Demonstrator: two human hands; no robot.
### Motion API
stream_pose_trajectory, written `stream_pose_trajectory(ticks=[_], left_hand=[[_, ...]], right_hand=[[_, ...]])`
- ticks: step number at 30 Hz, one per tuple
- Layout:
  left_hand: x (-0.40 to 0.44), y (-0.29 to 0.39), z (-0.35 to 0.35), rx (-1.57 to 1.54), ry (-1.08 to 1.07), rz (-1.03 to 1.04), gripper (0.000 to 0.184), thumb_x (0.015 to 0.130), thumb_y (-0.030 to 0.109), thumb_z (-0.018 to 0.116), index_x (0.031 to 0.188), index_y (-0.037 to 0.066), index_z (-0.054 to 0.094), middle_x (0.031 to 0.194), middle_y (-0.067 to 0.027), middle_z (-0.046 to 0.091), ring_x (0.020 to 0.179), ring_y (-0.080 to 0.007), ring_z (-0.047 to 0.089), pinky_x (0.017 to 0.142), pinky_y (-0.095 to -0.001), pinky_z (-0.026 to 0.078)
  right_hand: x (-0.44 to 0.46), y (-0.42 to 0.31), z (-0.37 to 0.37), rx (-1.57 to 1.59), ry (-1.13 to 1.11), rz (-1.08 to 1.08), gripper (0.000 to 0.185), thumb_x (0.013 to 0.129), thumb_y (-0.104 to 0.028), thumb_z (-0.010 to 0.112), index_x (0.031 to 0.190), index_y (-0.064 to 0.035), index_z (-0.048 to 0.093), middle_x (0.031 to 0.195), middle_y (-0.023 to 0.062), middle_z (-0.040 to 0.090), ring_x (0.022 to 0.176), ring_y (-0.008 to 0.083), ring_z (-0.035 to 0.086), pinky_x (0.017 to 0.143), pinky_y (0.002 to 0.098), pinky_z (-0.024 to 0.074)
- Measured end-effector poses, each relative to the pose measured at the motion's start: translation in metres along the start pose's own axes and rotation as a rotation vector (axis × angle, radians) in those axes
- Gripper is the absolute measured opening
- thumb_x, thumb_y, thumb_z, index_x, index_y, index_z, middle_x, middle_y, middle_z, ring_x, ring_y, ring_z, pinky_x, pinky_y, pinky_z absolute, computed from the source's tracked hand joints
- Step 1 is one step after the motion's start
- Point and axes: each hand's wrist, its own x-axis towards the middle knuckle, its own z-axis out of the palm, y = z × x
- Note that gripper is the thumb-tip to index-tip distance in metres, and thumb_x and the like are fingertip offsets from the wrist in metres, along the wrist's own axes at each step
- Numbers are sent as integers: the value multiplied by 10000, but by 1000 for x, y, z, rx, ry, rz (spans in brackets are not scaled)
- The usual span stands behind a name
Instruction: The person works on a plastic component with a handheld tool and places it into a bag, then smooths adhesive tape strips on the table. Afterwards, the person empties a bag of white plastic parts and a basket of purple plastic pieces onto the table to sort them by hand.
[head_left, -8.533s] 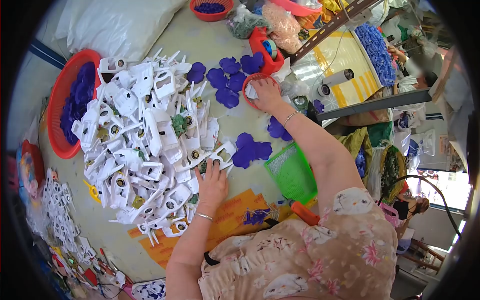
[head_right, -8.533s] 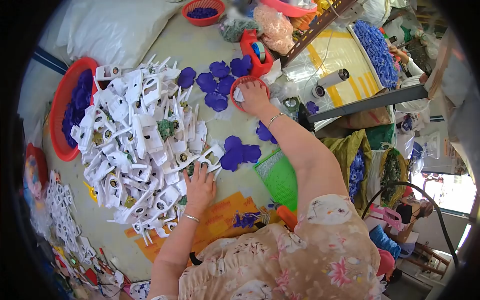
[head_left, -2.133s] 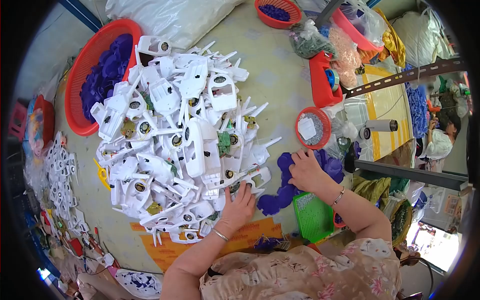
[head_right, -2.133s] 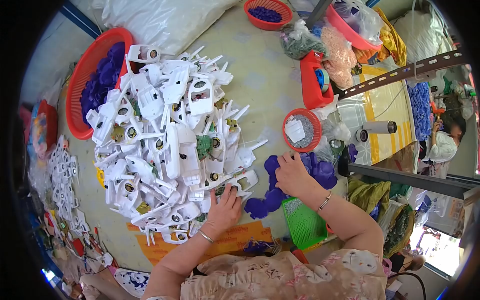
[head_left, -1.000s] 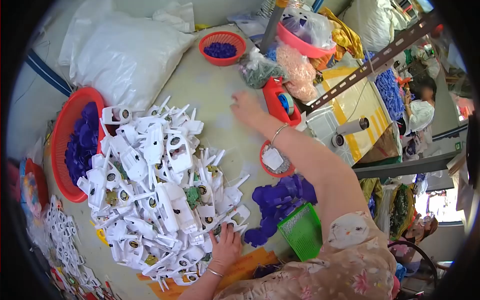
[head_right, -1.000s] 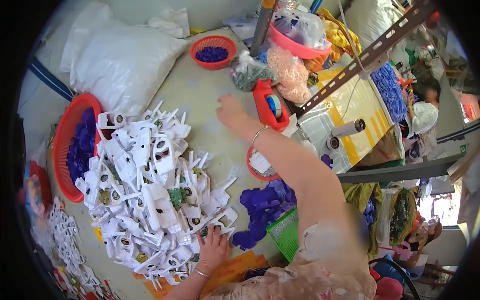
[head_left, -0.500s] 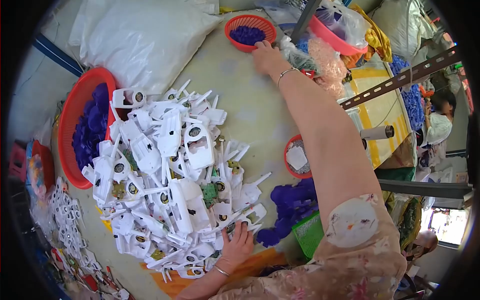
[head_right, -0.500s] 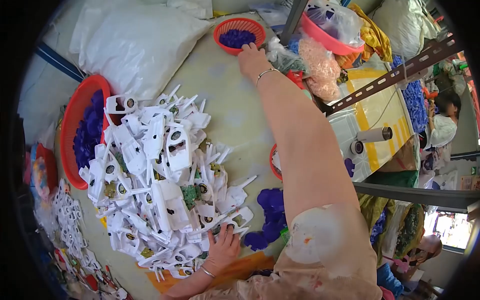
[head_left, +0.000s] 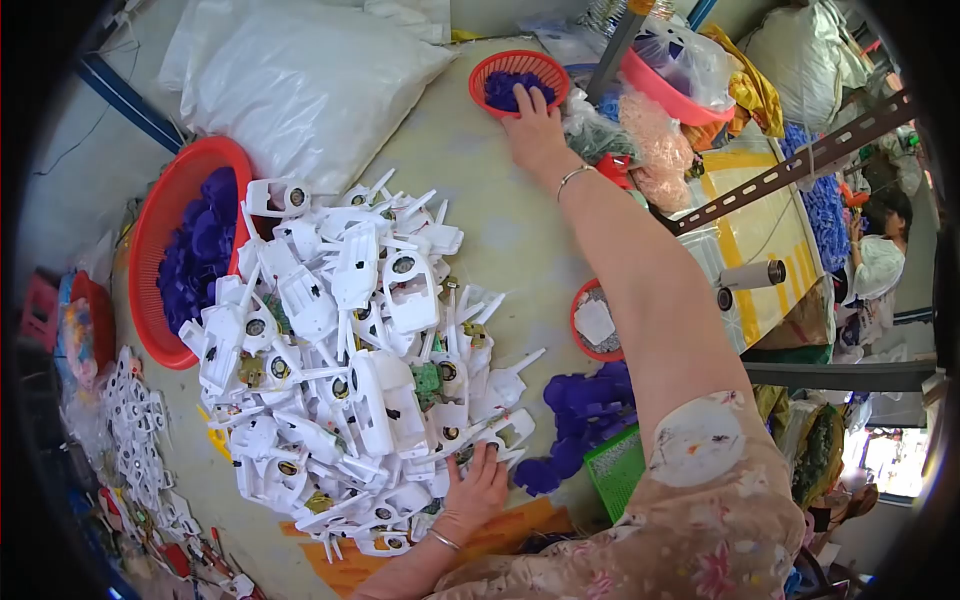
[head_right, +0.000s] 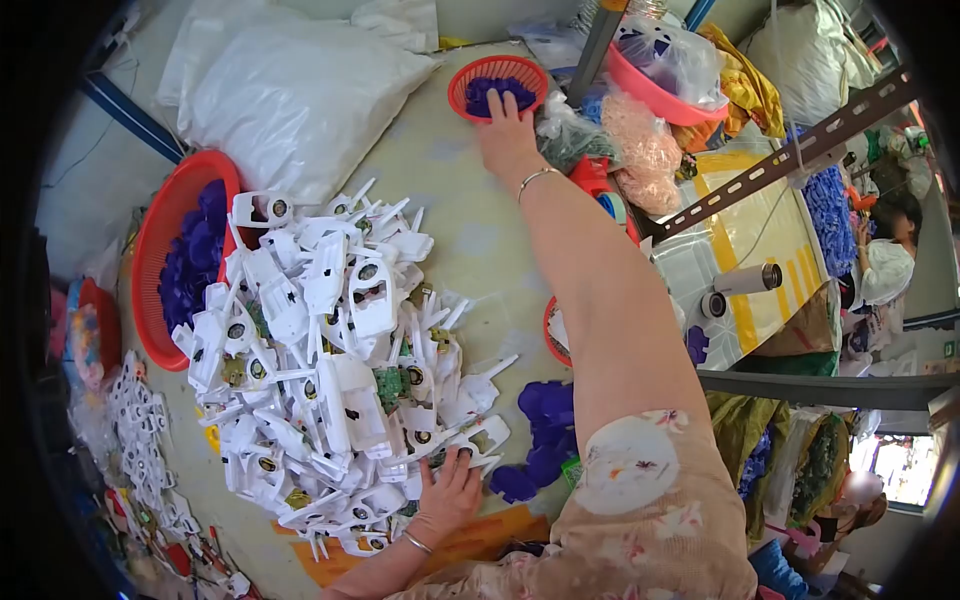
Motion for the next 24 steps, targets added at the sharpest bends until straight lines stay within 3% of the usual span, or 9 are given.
stream_pose_trajectory(ticks=[5, 9, 11, 13, 16, 19, 20, 23, 24], left_hand=[[1, -1, 4, 14, -2, 4, 278, 816, 284, 609, 1017, 101, 666, 1294, -132, 574, 1344, -313, 445, 932, -740, 345], [-1, 2, 4, -41, -75, -37, 283, 830, 279, 568, 1024, 98, 666, 1322, -132, 568, 1377, -307, 409, 926, -736, 364], [1, 2, 1, -51, -63, -29, 268, 830, 256, 567, 1010, 80, 660, 1330, -138, 564, 1386, -307, 401, 914, -728, 391], [-1, 2, 7, -56, -64, -36, 293, 821, 295, 635, 1022, 83, 656, 1342, -133, 531, 1387, -323, 398, 960, -749, 324], [-2, 2, 7, -79, -37, -37, 308, 824, 283, 629, 1037, 62, 651, 1344, -144, 522, 1398, -331, 379, 990, -759, 289], [-1, 3, 5, -72, -19, -40, 263, 840, 196, 576, 1041, 45, 653, 1340, -146, 528, 1395, -308, 371, 987, -726, 339], [-2, 5, 6, -67, 10, -39, 262, 846, 180, 567, 1047, 35, 652, 1339, -149, 530, 1402, -313, 365, 1009, -731, 315], [-6, 6, 3, -87, 36, -29, 266, 847, 162, 563, 1060, 24, 646, 1359, -149, 528, 1410, -320, 355, 1041, -734, 277], [-9, 8, 0, -79, 36, -28, 265, 847, 157, 561, 1061, 23, 643, 1361, -150, 529, 1413, -320, 353, 1054, -726, 271]], right_hand=[[19, 8, 3, -68, -331, -32, 287, 862, -141, 591, 1123, -106, 704, 1343, 135, 538, 1311, 296, 458, 1008, 594, 390], [1, 2, 42, 40, 52, -287, 193, 855, -92, 578, 1008, -96, 695, 1115, 74, 603, 1126, 261, 594, 885, 455, 461], [-22, -21, 23, 227, 37, -323, 203, 827, -56, 591, 1017, -71, 661, 1034, 108, 597, 1003, 294, 621, 825, 438, 489], [-53, -32, 11, 389, 143, -388, 274, 803, -22, 617, 1072, -67, 640, 979, 111, 592, 901, 295, 632, 765, 412, 505], [-105, -41, -30, 461, 152, -424, 217, 814, -31, 567, 1026, -37, 613, 936, 131, 597, 922, 337, 629, 809, 435, 511], [-163, -41, -101, 408, -106, -446, 234, 911, -85, 540, 1121, 13, 566, 1097, 198, 612, 1009, 328, 616, 871, 406, 498], [-189, -47, -130, 489, -8, -475, 203, 839, -64, 551, 1040, -33, 561, 1001, 184, 591, 923, 361, 606, 788, 432, 510], [-257, -60, -185, 591, 97, -551, 238, 855, -84, 571, 1092, -59, 565, 1015, 174, 600, 949, 332, 623, 811, 412, 509], [-278, -63, -200, 531, 54, -558, 395, 798, -94, 653, 1177, -105, 543, 1009, 180, 595, 949, 339, 624, 839, 419, 507]])
